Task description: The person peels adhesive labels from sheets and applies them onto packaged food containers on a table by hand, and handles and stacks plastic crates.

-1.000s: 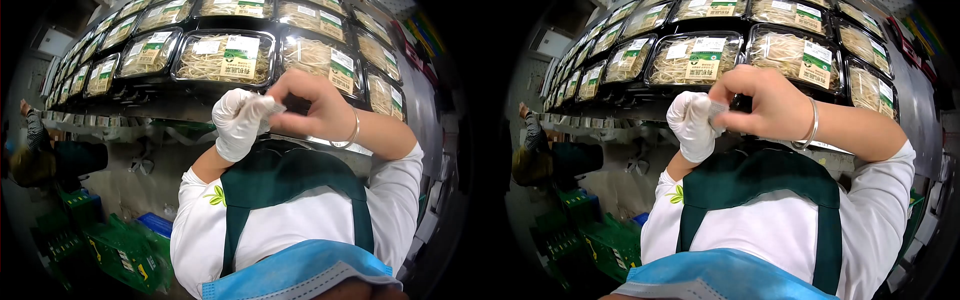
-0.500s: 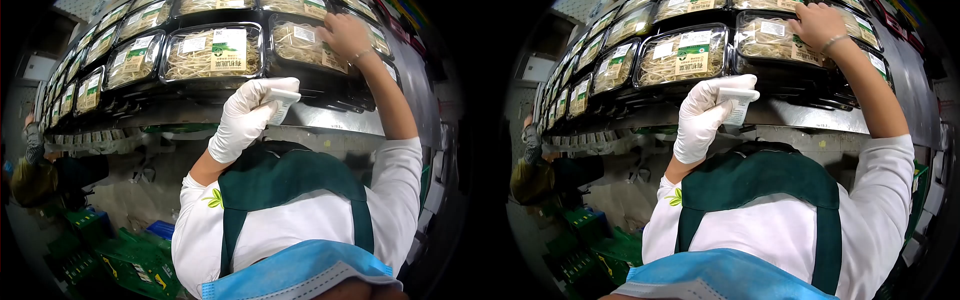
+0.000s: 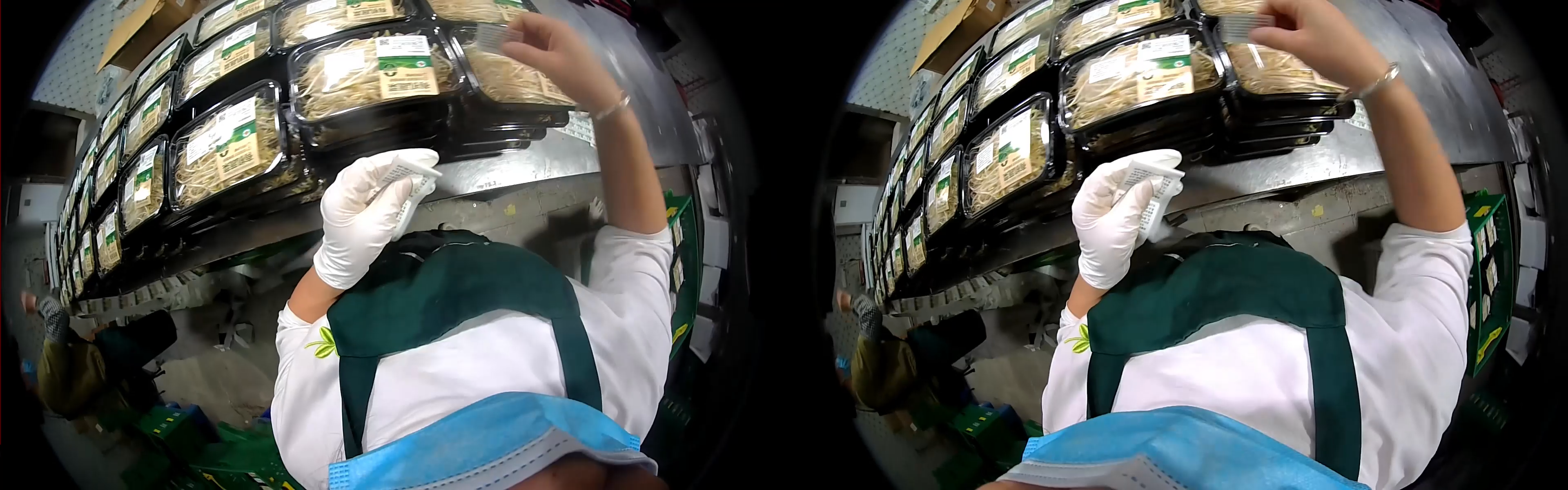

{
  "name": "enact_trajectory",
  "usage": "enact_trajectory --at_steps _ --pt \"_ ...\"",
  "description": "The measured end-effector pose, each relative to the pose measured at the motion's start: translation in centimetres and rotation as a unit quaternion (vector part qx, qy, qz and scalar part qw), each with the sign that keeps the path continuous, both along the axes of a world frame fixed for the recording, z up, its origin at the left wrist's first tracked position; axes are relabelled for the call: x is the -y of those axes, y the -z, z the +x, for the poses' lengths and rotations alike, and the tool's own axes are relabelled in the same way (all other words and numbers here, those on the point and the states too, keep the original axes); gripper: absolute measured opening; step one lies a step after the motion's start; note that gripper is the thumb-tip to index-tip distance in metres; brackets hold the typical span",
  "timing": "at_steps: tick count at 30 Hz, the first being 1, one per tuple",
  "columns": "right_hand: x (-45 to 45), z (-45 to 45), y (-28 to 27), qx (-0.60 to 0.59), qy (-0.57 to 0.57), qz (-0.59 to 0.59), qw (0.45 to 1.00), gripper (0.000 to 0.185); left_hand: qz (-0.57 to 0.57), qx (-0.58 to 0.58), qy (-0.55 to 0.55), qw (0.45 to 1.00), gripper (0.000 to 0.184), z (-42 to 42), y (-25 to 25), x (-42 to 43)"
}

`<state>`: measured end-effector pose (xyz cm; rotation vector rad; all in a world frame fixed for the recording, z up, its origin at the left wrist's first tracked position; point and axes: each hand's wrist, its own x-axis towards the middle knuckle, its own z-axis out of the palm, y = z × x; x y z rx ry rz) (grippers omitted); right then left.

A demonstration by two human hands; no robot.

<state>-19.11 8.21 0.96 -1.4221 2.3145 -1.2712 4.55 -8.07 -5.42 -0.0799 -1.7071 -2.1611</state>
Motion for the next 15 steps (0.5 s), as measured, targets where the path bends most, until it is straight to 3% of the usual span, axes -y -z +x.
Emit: enact_trajectory --at_steps 1,2,4,8,9,10,11,12,14,15 --pt "-1.0 -0.9 -0.8 -0.107 0.059 0.131 0.984 0.022 -0.007 -0.014 -0.003 1.000 0.017 -1.1 0.2 -1.0" --pt "-1.2 -1.5 -0.3 -0.075 0.066 0.159 0.982 0.024 -0.015 -0.028 -0.006 0.999 0.016 -2.2 0.4 -2.1" --pt "-0.8 -2.2 1.5 -0.233 0.067 0.163 0.956 0.027 -0.078 -0.018 -0.022 0.997 0.016 -4.4 0.4 -4.7" --pt "-1.5 -4.1 1.8 -0.395 0.121 0.239 0.879 0.038 -0.015 -0.006 0.040 0.999 0.021 -7.0 -0.2 -8.2" --pt "-2.2 -5.7 1.3 -0.364 0.141 0.300 0.870 0.040 0.016 0.001 0.029 0.999 0.026 -7.6 -0.6 -8.7" --pt "-3.6 -8.1 2.1 -0.431 0.104 0.195 0.875 0.042 0.047 0.006 0.015 0.999 0.031 -8.1 -1.0 -9.1" --pt "-3.9 -7.4 1.3 -0.277 0.038 0.149 0.949 0.040 0.168 -0.059 -0.078 0.981 0.034 -8.8 -1.5 -11.1" --pt "-4.6 -5.9 0.5 -0.110 -0.032 0.104 0.988 0.038 0.185 -0.040 -0.124 0.974 0.031 -9.4 -2.0 -11.8" --pt "-5.3 -2.5 0.3 -0.025 -0.246 -0.042 0.968 0.034 0.035 0.047 -0.093 0.994 0.025 -9.1 -1.5 -10.8" --pt "-5.3 -1.0 0.3 -0.057 -0.274 -0.077 0.957 0.033 0.039 0.052 -0.201 0.978 0.006 -9.3 -1.5 -12.1"
